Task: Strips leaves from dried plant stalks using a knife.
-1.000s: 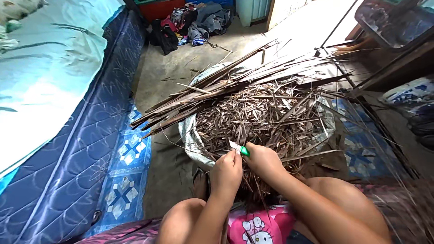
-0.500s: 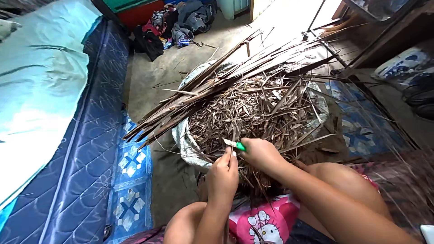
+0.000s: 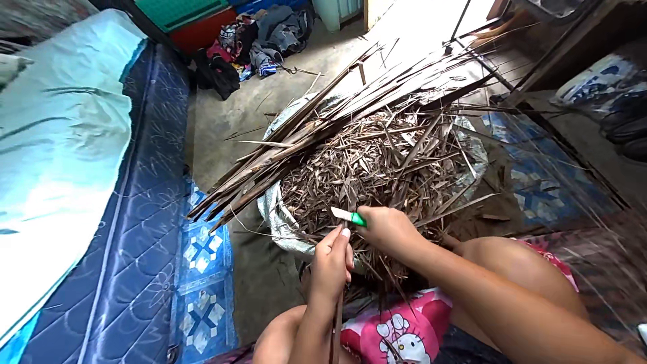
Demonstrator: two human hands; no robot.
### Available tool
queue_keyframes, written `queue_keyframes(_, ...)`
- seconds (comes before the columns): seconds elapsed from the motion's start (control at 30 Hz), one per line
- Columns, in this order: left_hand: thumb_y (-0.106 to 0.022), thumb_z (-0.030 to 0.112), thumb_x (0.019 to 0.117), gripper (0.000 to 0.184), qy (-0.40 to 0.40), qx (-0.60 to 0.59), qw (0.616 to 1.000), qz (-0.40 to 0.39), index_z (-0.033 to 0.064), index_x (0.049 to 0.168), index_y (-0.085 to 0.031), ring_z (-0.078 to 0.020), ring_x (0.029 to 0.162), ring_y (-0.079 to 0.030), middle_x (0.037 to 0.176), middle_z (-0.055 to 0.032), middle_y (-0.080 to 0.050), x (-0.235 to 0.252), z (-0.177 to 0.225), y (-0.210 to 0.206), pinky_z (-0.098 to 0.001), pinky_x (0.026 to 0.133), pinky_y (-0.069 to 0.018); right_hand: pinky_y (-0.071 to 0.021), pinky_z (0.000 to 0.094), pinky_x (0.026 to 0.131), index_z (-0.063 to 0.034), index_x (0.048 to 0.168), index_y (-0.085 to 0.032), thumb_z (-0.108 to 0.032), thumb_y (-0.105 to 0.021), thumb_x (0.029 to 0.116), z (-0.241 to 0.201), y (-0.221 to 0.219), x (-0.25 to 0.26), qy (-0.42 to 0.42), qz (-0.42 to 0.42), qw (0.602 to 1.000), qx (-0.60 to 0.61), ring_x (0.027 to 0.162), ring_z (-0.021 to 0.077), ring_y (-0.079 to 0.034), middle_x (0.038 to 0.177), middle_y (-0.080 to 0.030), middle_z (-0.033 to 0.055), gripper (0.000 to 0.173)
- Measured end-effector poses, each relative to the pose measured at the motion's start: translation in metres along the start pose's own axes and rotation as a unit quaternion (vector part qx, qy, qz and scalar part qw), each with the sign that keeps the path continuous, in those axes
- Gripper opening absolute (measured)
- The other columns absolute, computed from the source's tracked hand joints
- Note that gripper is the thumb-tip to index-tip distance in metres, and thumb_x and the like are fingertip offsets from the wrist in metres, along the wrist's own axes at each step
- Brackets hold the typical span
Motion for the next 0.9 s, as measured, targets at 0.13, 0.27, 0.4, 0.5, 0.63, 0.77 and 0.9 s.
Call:
queue_keyframes(0.13, -0.037, 0.01, 0.1091, 0.038, 0.02, -0.038, 0.998, -0.05, -0.0015, 0.132, -0.065, -0.0006, 0.037, -0.039, 0.052, 0.0062, -0.046, -0.004, 0.002, -0.005, -0.0158, 0.035, -0.0348, -0.0505, 0.06, 0.086, -0.0046, 0.114, -0.067, -0.027, -0.05, 0.1073, 0.031, 0.028, 0.021, -0.079, 0.091, 0.992, 0.041, 0.103, 0.0389, -0.068, 0.104, -0.07, 0.0206, 0.029)
queue_keyframes(0.27, -0.037, 0.011, 0.1091, 0.038, 0.022, -0.044, 0.997, -0.055, -0.0028, 0.132, -0.064, -0.0004, 0.037, -0.039, 0.052, 0.006, -0.046, -0.003, -0.001, -0.006, -0.0156, 0.035, -0.0343, -0.0491, 0.0507, 0.077, -0.0068, 0.109, -0.064, -0.034, -0.049, 0.1089, 0.031, 0.032, 0.018, -0.044, 0.094, 0.984, 0.146, 0.086, 0.0285, -0.063, 0.09, -0.063, 0.0131, 0.031)
queue_keyframes(0.4, -0.041, 0.009, 0.108, 0.033, 0.032, -0.046, 0.997, -0.052, -0.007, 0.13, -0.06, -0.0002, 0.038, -0.042, 0.05, 0.0047, -0.049, -0.005, -0.001, -0.008, -0.015, 0.036, -0.036, -0.0413, 0.0275, 0.063, -0.0073, 0.105, -0.06, -0.024, -0.054, 0.1064, 0.015, 0.011, 0.013, 0.051, 0.016, 0.945, 0.322, 0.066, 0.008, -0.048, 0.08, -0.051, -0.0003, 0.018)
queue_keyframes(0.5, -0.047, 0.008, 0.1047, 0.037, 0.025, -0.022, 0.995, -0.091, -0.0066, 0.138, -0.055, -0.0006, 0.042, -0.048, 0.056, 0.0053, -0.052, -0.008, -0.001, -0.015, -0.0155, 0.039, -0.041, -0.038, 0.0242, 0.054, -0.0058, 0.106, -0.064, -0.018, -0.055, 0.1054, 0.026, 0.015, 0.02, 0.031, 0.079, 0.905, 0.417, 0.055, 0.0058, -0.043, 0.069, -0.048, -0.0027, 0.015)
queue_keyframes(0.63, -0.046, 0.011, 0.1067, 0.037, 0.007, -0.016, 0.996, -0.082, -0.0045, 0.137, -0.059, -0.0004, 0.038, -0.042, 0.054, 0.0053, -0.051, -0.009, -0.002, -0.017, -0.0161, 0.035, -0.0355, -0.038, 0.0268, 0.055, -0.0073, 0.108, -0.065, -0.022, -0.051, 0.1086, 0.045, 0.03, 0.028, 0.024, 0.139, 0.905, 0.401, 0.055, 0.008, -0.043, 0.068, -0.047, -0.0016, 0.02)
queue_keyframes(0.77, -0.042, 0.013, 0.1093, 0.028, 0.003, 0.053, 0.999, 0.006, -0.0018, 0.106, -0.066, -0.0002, 0.037, -0.043, 0.051, 0.0055, -0.049, 0.001, -0.002, -0.002, -0.016, 0.036, -0.0371, -0.0459, 0.0464, 0.07, -0.0039, 0.108, -0.064, -0.024, -0.052, 0.1053, 0.011, 0.005, -0.003, 0.044, -0.056, 0.984, 0.166, 0.077, 0.0246, -0.057, 0.086, -0.058, 0.0113, 0.023)
queue_keyframes(0.9, -0.042, 0.009, 0.1078, 0.027, 0.008, 0.131, 0.991, 0.038, -0.0006, 0.099, -0.066, -0.0015, 0.039, -0.042, 0.051, 0.0053, -0.047, 0.002, -0.004, 0.005, -0.0176, 0.039, -0.0375, -0.0515, 0.0582, 0.086, -0.0021, 0.118, -0.06, -0.026, -0.047, 0.108, -0.008, -0.016, -0.026, -0.003, -0.082, 0.996, -0.022, 0.105, 0.0396, -0.068, 0.106, -0.069, 0.0213, 0.029)
Point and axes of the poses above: each hand's wrist, its own x-axis towards the middle knuckle, its own y-axis out of the back of the hand, z = x × y, the point moved 5 cm from there along x, towards the middle knuckle
